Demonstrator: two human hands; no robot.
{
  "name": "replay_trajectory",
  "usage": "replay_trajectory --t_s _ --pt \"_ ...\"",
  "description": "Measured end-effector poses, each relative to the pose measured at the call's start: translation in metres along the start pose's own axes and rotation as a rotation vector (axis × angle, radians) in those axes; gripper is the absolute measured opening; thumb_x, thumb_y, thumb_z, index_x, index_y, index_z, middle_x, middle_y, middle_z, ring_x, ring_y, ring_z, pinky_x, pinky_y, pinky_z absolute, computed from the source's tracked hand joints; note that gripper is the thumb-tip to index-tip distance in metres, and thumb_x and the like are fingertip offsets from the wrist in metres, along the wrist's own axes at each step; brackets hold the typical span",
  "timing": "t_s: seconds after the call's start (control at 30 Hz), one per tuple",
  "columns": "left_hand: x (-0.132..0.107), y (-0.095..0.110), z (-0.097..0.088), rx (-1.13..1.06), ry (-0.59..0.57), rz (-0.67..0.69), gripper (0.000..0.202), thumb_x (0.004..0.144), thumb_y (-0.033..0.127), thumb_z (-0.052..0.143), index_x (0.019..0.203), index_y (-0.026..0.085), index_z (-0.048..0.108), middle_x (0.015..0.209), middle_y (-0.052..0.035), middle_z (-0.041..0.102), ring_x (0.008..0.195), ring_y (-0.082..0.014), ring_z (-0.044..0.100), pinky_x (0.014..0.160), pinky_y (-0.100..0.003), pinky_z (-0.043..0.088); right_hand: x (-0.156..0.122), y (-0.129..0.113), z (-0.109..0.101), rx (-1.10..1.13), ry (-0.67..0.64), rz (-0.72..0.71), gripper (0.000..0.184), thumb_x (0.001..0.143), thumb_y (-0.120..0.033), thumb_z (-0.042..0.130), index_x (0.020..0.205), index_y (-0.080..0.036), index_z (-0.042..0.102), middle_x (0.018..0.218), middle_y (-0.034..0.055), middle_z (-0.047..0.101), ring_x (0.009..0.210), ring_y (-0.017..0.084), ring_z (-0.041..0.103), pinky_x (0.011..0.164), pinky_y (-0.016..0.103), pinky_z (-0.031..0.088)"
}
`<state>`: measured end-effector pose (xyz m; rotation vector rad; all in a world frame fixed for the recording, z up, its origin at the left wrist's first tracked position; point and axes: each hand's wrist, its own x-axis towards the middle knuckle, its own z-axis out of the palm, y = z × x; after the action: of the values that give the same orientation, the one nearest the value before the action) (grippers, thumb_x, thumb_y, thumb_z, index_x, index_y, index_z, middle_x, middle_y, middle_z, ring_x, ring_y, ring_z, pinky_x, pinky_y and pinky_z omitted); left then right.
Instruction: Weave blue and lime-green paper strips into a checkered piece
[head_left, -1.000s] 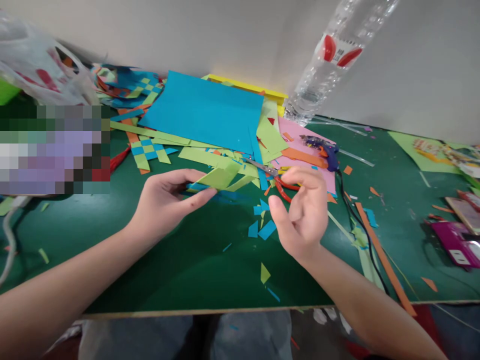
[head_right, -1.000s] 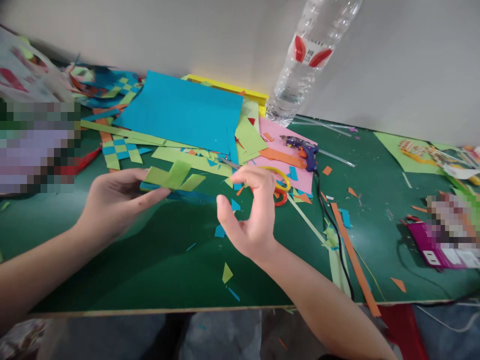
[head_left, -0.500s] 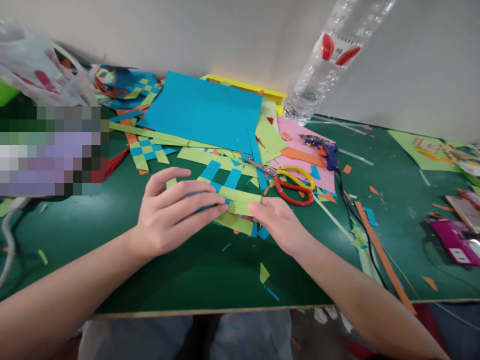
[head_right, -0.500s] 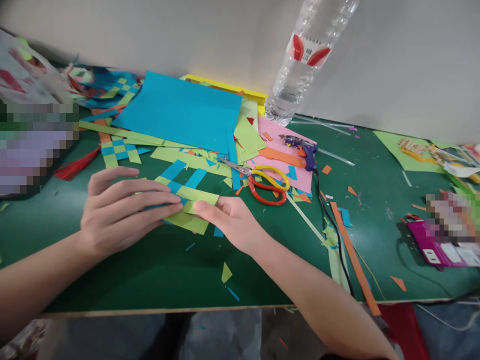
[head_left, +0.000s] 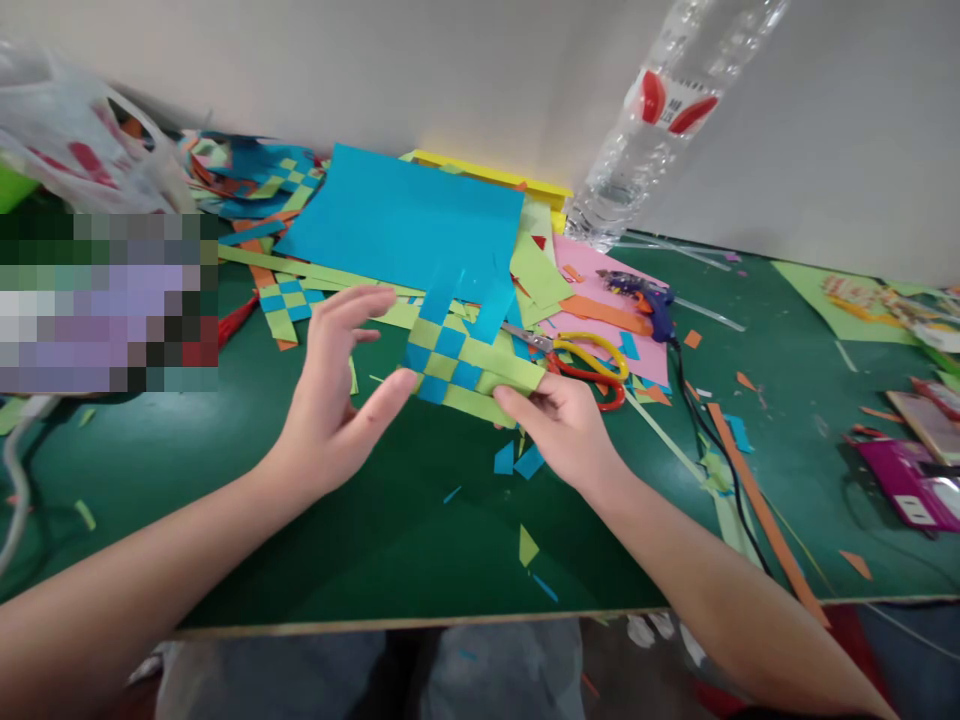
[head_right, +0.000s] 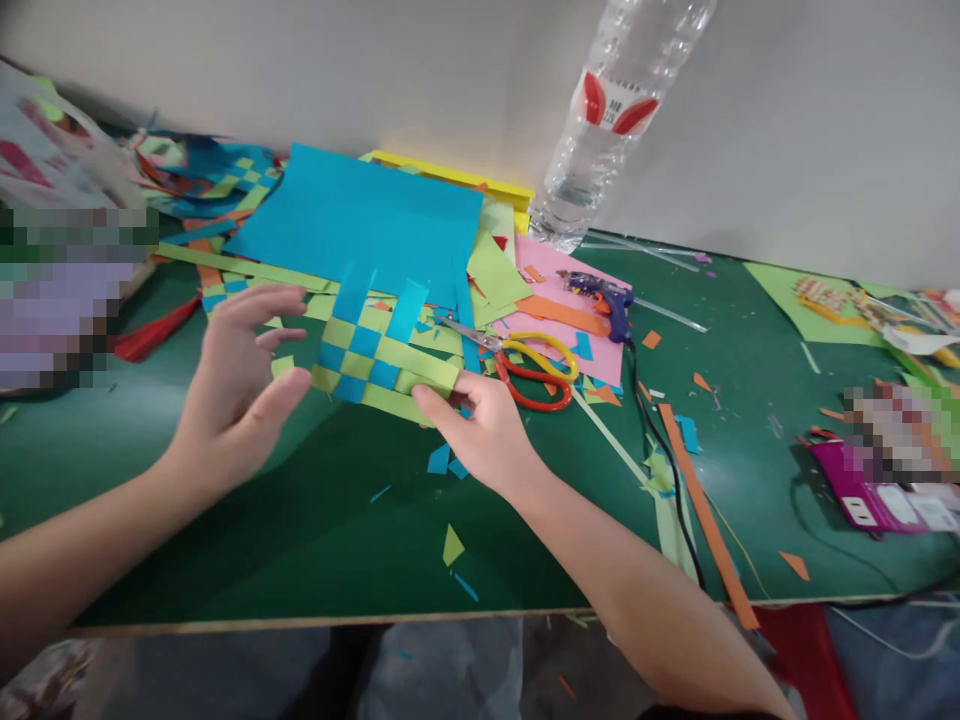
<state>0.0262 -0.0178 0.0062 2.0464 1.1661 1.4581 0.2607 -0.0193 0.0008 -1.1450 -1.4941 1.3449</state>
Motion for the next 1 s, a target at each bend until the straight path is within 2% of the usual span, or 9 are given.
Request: replay_trajectory --t_s 0.07,0.13,0.2,0.27,0.37,0.5,0.77,0.9,1.0 --pt "0.002 -0.004 0.001 -0.234 0.000 -0.206 0.050 0.090 0.039 0.067 0.136 0.028 0.051 0.144 -0.0115 0.050 0.132 -0.0317 0.049 0.101 -0.047 0.050 -0.001 0.001 0.000 -0.031 -0.010 -0.025 0.025 0.087 -0.044 0.068 0.091 -0.021 0.077 0.081 0.0027 0.071 0.079 0.017 0.067 0.074 0.033 0.057" --pt "0.005 -0.003 0.002 -0.493 -0.051 -0.453 0.057 0.083 0.046 0.073 0.134 0.026 0.054 0.130 -0.0116 0.063 0.121 -0.0329 0.060 0.092 -0.046 0.057 -0.001 0.002 0.000 -0.076 -0.015 -0.040 0.026 0.088 -0.045 0.067 0.087 -0.021 0.077 0.078 0.0027 0.070 0.079 0.017 0.067 0.075 0.033 0.057" --pt "0.007 0.000 0.003 -0.632 -0.132 -0.659 0.065 0.075 0.045 0.081 0.131 0.025 0.058 0.115 -0.0093 0.072 0.109 -0.0329 0.068 0.085 -0.045 0.060 -0.002 0.002 0.000 -0.107 -0.027 -0.052 0.027 0.088 -0.046 0.066 0.087 -0.021 0.077 0.081 0.0033 0.071 0.080 0.018 0.067 0.074 0.033 0.056" --pt "0.007 0.005 0.005 -0.651 -0.185 -0.761 0.066 0.068 0.041 0.086 0.128 0.026 0.062 0.105 -0.0063 0.076 0.099 -0.0310 0.072 0.080 -0.042 0.062 -0.002 0.001 0.000 -0.125 -0.051 -0.055 0.027 0.088 -0.045 0.066 0.089 -0.021 0.077 0.084 0.0038 0.072 0.080 0.018 0.067 0.072 0.032 0.055" --pt "0.003 0.007 0.006 -0.575 -0.219 -0.822 0.058 0.062 0.038 0.090 0.115 0.025 0.072 0.098 -0.0045 0.078 0.089 -0.0279 0.074 0.075 -0.037 0.062 -0.003 -0.001 0.001 -0.166 -0.080 -0.074 0.026 0.089 -0.044 0.064 0.087 -0.021 0.077 0.083 0.0035 0.072 0.079 0.018 0.067 0.074 0.032 0.054" --pt "-0.004 0.002 0.007 -0.515 -0.257 -0.857 0.035 0.064 0.039 0.090 0.093 0.023 0.078 0.094 -0.0046 0.079 0.087 -0.0250 0.074 0.078 -0.036 0.062 -0.005 -0.004 0.003 -0.215 -0.102 -0.084 0.026 0.091 -0.043 0.062 0.088 -0.021 0.077 0.081 0.0029 0.071 0.083 0.019 0.066 0.079 0.035 0.053" --pt "-0.003 -0.001 0.009 -0.513 -0.276 -0.894 0.038 0.063 0.038 0.091 0.094 0.021 0.077 0.096 -0.0060 0.079 0.088 -0.0256 0.075 0.078 -0.037 0.063 -0.005 -0.006 0.005 -0.227 -0.124 -0.078 0.027 0.091 -0.043 0.061 0.091 -0.020 0.076 0.084 0.0039 0.072 0.080 0.019 0.066 0.072 0.033 0.052" --pt "-0.002 -0.001 0.009 -0.482 -0.231 -0.846 0.041 0.063 0.038 0.090 0.097 0.021 0.075 0.096 -0.0060 0.079 0.086 -0.0245 0.074 0.078 -0.036 0.062 -0.006 -0.004 0.004 -0.206 -0.137 -0.039 0.031 0.092 -0.046 0.060 0.085 -0.019 0.074 0.079 0.0038 0.071 0.072 0.017 0.064 0.066 0.030 0.050" --pt "-0.001 -0.001 0.009 -0.507 -0.243 -0.865 0.041 0.065 0.037 0.089 0.099 0.020 0.074 0.098 -0.0066 0.078 0.087 -0.0243 0.074 0.080 -0.036 0.062 -0.006 -0.004 0.005 -0.203 -0.134 -0.015 0.032 0.092 -0.046 0.059 0.083 -0.019 0.074 0.077 0.0036 0.070 0.071 0.016 0.063 0.064 0.029 0.049"
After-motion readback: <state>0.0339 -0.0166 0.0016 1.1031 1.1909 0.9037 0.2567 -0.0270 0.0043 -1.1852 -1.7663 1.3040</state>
